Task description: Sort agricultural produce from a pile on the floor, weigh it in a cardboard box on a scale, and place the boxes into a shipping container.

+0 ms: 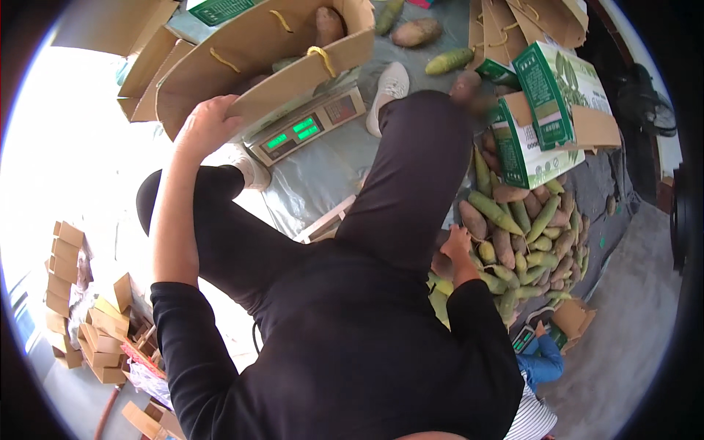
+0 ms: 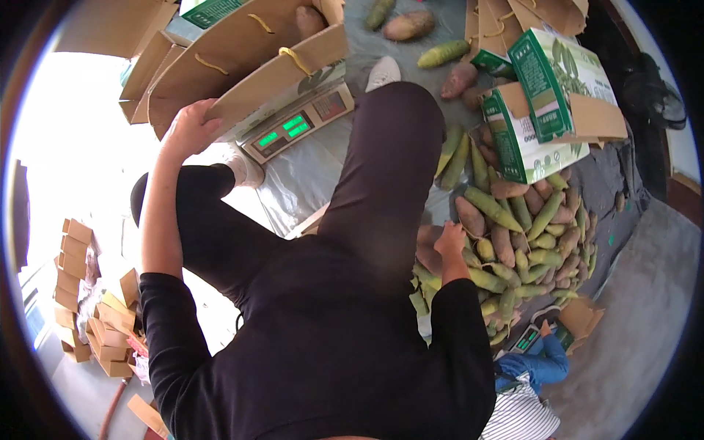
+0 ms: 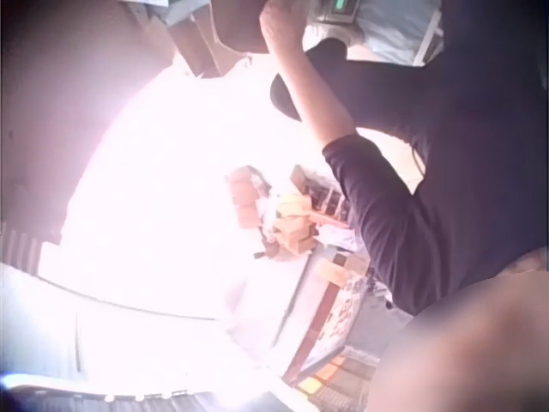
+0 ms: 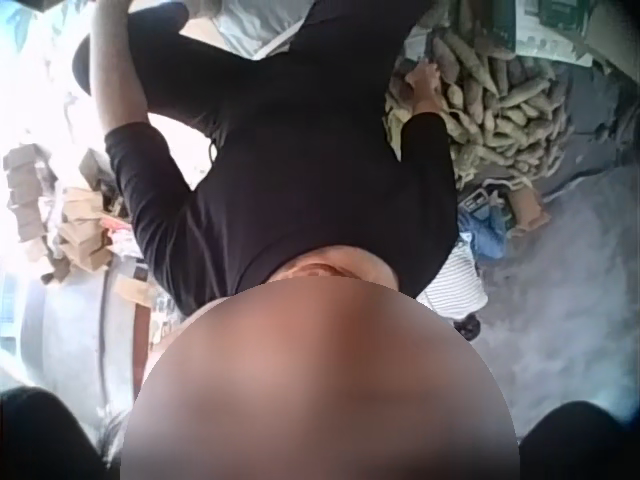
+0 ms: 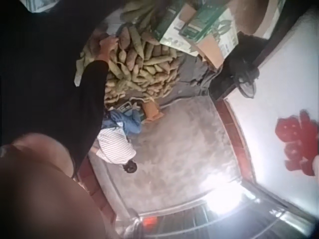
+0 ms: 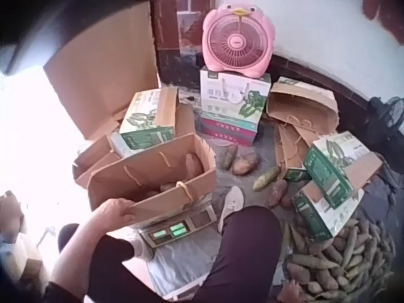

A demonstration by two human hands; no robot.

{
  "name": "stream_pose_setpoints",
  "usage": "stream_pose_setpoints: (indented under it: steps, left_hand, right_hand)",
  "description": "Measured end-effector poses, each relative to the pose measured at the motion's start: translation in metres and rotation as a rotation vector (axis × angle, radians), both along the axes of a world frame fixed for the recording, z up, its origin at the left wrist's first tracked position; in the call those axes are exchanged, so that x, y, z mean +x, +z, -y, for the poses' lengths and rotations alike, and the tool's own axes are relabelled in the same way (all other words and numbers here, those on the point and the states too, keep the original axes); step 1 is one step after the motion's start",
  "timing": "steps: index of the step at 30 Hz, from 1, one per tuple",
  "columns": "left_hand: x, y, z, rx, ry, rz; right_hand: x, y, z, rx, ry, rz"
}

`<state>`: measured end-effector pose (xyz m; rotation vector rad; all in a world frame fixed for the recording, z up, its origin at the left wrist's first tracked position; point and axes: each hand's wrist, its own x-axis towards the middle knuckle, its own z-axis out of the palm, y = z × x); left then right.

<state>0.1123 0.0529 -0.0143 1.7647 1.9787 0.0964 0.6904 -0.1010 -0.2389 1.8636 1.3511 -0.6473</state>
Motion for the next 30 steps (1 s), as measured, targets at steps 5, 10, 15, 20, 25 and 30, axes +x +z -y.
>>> stream_pose_setpoints:
  steps: [5, 10, 15, 20, 25, 30]
  left_hand:
    - [-0.003, 0.006, 0.008, 0.043, -0.028, -0.030]
    - [-0.006, 0.011, 0.012, 0.045, -0.012, 0.000]
    - [-0.013, 0.006, 0.014, 0.100, -0.027, 0.000]
    - [-0.013, 0.007, 0.015, 0.102, -0.060, -0.015]
    - [-0.011, 0.009, 0.014, 0.069, -0.041, -0.017]
    - [-0.011, 0.008, 0.015, 0.081, -0.059, -0.038]
  right_hand:
    - [-0.016, 0.022, -0.018, -0.014, 0.062, -0.039]
    - [-0.007, 0.051, -0.046, 0.234, 0.101, -0.132]
    - [-0.008, 0.105, -0.108, 0.679, 0.031, -0.322]
    - [-0.052, 0.190, -0.198, 0.949, 0.039, -0.540]
    - [-0.140, 0.272, -0.262, 1.163, 0.262, -0.916]
    - [-0.253, 0.308, -0.292, 1.108, 0.549, -1.129]
